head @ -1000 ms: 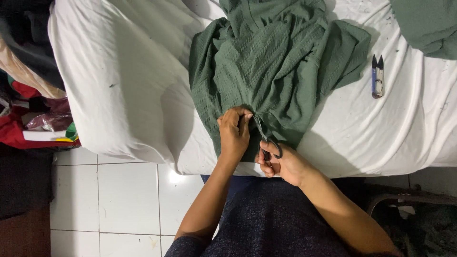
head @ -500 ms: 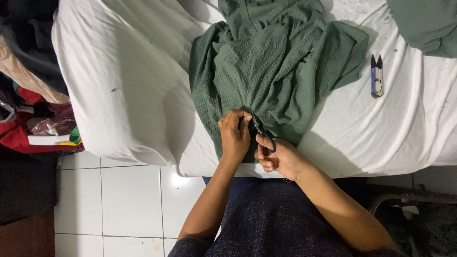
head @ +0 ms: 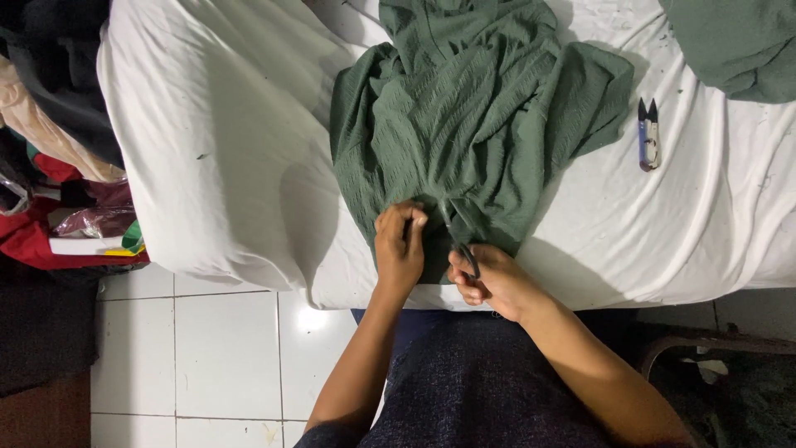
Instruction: The person uses scissors to cut a green piece of fabric on a white surface. They repeatedly fold, smooth, and trim the fabric, removing excess material and shaping the edges throughout the video.
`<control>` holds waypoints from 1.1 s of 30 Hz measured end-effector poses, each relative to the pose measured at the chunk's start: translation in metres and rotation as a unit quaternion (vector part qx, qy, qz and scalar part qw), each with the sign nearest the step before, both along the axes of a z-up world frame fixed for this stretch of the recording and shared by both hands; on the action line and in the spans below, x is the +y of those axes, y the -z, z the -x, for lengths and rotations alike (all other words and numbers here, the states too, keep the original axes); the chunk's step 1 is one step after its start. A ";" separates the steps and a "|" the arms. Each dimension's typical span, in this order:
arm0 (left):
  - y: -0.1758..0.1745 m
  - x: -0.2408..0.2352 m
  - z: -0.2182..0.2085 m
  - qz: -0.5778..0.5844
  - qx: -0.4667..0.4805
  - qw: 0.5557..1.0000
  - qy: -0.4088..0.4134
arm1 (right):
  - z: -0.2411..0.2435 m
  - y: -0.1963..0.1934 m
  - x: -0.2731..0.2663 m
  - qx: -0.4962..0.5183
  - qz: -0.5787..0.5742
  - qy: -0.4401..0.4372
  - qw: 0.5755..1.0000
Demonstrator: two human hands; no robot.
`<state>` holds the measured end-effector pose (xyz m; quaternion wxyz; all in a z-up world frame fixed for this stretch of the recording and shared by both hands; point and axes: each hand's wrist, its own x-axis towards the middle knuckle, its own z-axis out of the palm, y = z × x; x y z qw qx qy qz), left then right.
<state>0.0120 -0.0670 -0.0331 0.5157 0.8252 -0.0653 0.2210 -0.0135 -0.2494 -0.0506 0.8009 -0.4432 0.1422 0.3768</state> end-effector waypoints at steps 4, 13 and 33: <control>-0.002 0.021 0.027 0.072 -0.025 0.995 0.069 | 0.013 0.008 -0.034 -0.117 0.029 0.064 0.991; 0.013 0.033 0.044 -0.038 -0.076 0.996 -0.011 | -0.011 0.005 -0.072 -0.324 0.329 0.226 0.858; 0.049 0.032 0.030 -0.129 -0.176 0.975 -0.039 | -0.014 0.033 -0.064 -0.362 0.262 0.425 0.787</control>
